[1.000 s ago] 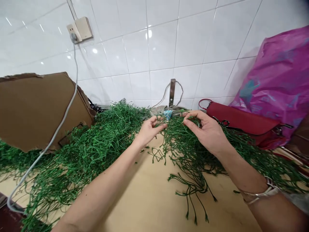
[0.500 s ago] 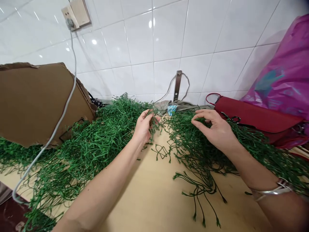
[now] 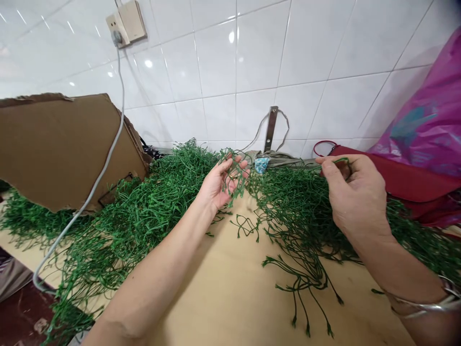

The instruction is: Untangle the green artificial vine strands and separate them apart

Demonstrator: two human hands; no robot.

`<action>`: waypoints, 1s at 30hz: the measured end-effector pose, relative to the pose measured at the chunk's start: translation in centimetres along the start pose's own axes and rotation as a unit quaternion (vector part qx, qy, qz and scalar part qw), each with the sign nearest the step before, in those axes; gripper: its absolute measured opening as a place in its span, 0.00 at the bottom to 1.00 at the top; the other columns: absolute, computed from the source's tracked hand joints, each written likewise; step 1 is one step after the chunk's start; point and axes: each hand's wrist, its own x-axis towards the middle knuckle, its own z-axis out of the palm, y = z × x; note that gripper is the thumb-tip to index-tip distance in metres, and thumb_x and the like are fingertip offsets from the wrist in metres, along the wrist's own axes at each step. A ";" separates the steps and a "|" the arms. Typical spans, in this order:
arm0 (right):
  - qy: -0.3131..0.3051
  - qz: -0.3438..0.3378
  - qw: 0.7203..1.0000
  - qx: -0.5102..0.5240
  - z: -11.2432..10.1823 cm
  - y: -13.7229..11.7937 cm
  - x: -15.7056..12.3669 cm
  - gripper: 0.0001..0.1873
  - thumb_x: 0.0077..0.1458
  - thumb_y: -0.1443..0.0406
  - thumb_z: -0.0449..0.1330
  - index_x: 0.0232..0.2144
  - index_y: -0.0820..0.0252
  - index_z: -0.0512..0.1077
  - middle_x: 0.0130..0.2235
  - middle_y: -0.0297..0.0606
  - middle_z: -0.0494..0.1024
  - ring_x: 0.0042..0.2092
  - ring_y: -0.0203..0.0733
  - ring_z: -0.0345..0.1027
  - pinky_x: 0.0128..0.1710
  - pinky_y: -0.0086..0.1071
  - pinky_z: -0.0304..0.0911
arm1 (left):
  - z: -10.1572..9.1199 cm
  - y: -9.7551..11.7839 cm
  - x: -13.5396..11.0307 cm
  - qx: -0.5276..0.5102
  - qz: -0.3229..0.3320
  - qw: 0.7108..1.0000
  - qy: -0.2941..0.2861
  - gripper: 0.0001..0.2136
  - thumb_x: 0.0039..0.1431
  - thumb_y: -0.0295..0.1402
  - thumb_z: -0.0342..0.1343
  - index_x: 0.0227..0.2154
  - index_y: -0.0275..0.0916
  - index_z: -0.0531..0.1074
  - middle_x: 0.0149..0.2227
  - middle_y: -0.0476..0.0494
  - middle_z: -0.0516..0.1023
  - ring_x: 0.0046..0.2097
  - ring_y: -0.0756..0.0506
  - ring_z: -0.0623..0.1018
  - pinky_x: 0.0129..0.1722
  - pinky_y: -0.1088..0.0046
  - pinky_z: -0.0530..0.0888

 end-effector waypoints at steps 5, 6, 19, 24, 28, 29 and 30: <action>-0.023 0.060 0.994 0.090 0.9 -0.9 -0.3 0.10 0.54 0.57 0.65 0.31 0.52 0.69 0.36 0.40 0.79 0.40 0.49 0.72 0.49 0.48 0.65 | 0.1 0.4 0.0 0.006 0.010 1.000 0.002 0.05 0.61 0.22 0.55 0.34 0.37 0.74 0.34 0.48 0.83 0.35 0.51 0.82 0.49 0.68 0.80; -0.041 0.064 0.993 0.092 1.1 -1.0 -0.4 0.10 0.53 0.56 0.65 0.30 0.53 0.69 0.35 0.39 0.79 0.39 0.48 0.72 0.49 0.48 0.65 | 0.1 0.5 0.0 0.006 0.012 1.000 0.003 0.05 0.61 0.22 0.55 0.34 0.37 0.74 0.34 0.48 0.83 0.35 0.51 0.82 0.49 0.68 0.80; -0.191 0.065 0.979 -0.020 1.2 0.5 -0.7 0.16 0.51 0.53 0.64 0.35 0.56 0.69 0.23 0.32 0.73 0.24 0.38 0.65 0.26 0.33 0.62 | 0.5 0.3 -0.3 0.068 0.041 0.997 -0.010 0.10 0.58 0.23 0.59 0.43 0.36 0.74 0.38 0.44 0.84 0.38 0.49 0.84 0.41 0.73 0.82; -0.255 0.056 0.965 -0.038 1.1 0.4 -0.9 0.11 0.53 0.56 0.62 0.34 0.57 0.71 0.23 0.33 0.75 0.24 0.37 0.64 0.25 0.31 0.61 | 1.2 2.1 -1.0 0.080 0.072 0.994 -0.025 0.12 0.62 0.24 0.55 0.48 0.37 0.74 0.39 0.45 0.83 0.40 0.48 0.83 0.44 0.71 0.82; -0.303 0.077 0.948 -0.064 0.7 -0.4 -0.9 0.06 0.56 0.62 0.60 0.34 0.58 0.71 0.25 0.34 0.76 0.23 0.35 0.63 0.25 0.31 0.59 | 1.4 4.2 -1.4 0.086 0.160 0.983 -0.026 0.18 0.65 0.25 0.53 0.56 0.40 0.72 0.43 0.43 0.83 0.48 0.47 0.82 0.53 0.69 0.79; -0.315 0.089 0.943 -0.058 0.7 -0.5 -0.9 0.05 0.56 0.63 0.60 0.34 0.59 0.72 0.25 0.34 0.77 0.23 0.35 0.63 0.26 0.31 0.60 | 1.4 4.5 -1.4 0.088 0.168 0.981 -0.024 0.18 0.65 0.25 0.52 0.57 0.40 0.71 0.44 0.44 0.82 0.50 0.47 0.82 0.54 0.69 0.78; -0.326 0.104 0.938 -0.046 0.7 -0.7 -0.9 0.05 0.57 0.63 0.60 0.33 0.59 0.72 0.26 0.35 0.77 0.24 0.35 0.64 0.27 0.31 0.61 | 1.3 4.6 -1.3 0.091 0.169 0.981 -0.021 0.19 0.65 0.25 0.52 0.57 0.40 0.71 0.45 0.44 0.82 0.51 0.47 0.81 0.54 0.69 0.77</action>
